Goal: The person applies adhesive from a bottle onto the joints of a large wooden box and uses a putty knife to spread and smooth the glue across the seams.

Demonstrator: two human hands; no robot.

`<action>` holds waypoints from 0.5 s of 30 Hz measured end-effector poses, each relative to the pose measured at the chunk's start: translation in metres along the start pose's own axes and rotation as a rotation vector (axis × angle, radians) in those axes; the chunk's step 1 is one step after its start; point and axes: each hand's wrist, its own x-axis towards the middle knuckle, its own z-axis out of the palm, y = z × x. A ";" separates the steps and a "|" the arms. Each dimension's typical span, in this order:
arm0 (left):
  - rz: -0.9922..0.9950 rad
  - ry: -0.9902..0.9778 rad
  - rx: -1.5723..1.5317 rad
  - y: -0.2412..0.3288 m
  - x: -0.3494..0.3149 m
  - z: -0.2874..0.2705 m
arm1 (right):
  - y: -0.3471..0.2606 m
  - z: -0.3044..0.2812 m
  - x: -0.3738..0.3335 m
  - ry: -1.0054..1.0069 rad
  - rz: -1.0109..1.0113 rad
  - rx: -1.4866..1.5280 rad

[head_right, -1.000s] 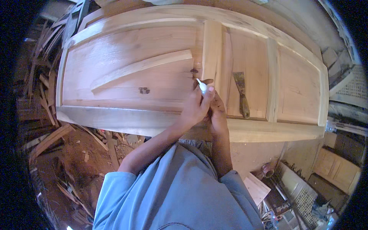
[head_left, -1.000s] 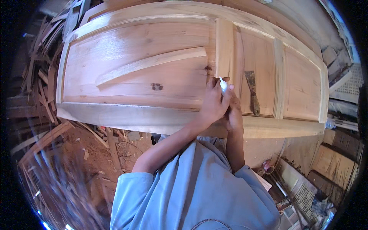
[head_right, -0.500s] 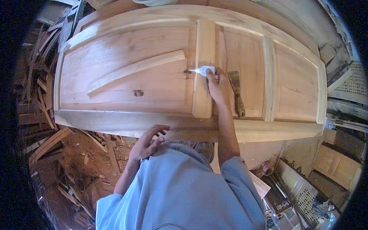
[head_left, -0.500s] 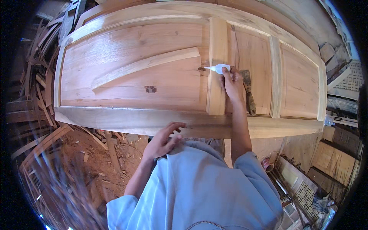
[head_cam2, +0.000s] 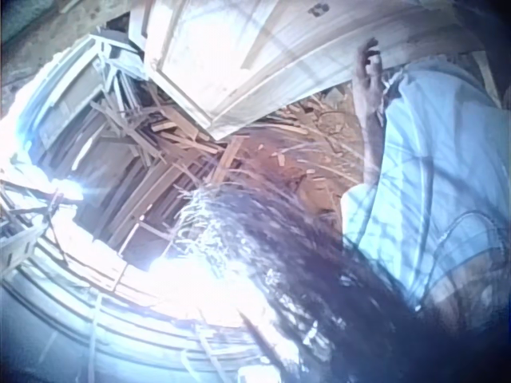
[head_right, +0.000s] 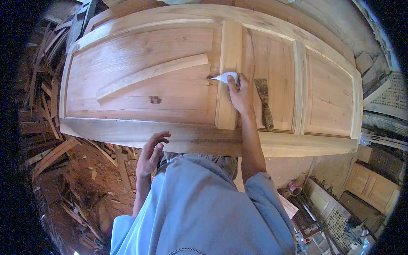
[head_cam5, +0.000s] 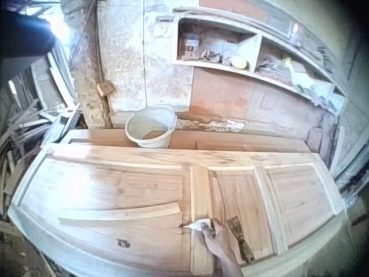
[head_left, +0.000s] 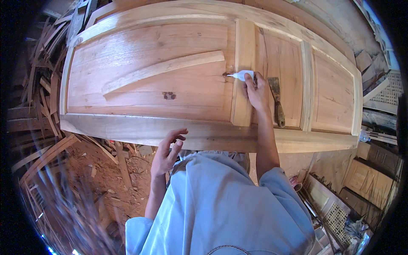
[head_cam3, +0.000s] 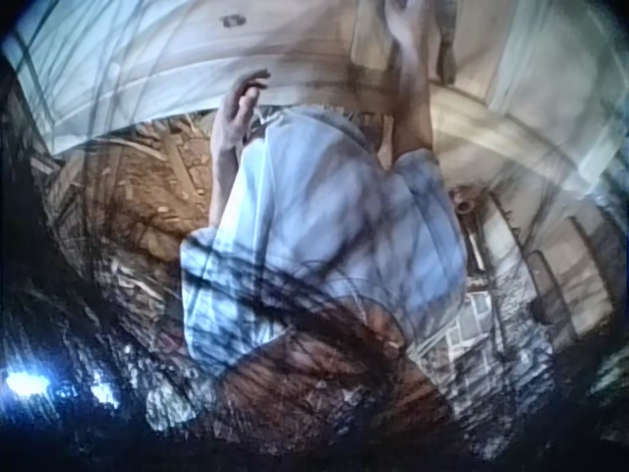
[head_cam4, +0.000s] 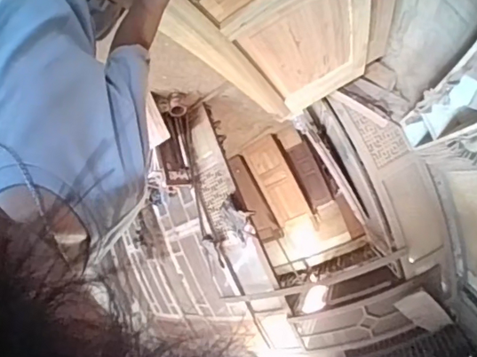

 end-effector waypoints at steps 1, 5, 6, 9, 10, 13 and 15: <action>0.015 0.011 0.000 -0.001 0.000 0.000 | 0.002 0.000 0.001 0.001 -0.001 0.000; 0.016 0.011 -0.005 0.006 0.003 -0.001 | 0.013 -0.002 0.005 0.006 -0.040 -0.024; 0.012 0.014 -0.012 0.005 0.003 -0.001 | 0.012 -0.001 0.004 0.015 -0.064 -0.034; 0.022 0.014 -0.023 0.002 0.005 0.000 | 0.005 -0.003 0.000 -0.011 0.013 0.113; 0.035 0.014 -0.025 0.002 0.006 0.001 | 0.004 -0.003 -0.002 -0.010 0.012 0.113; 0.030 0.015 0.003 0.011 0.013 0.007 | -0.005 -0.001 -0.015 0.037 0.084 0.327; 0.013 0.002 0.005 0.014 0.021 0.012 | -0.027 0.005 -0.037 0.011 0.372 0.705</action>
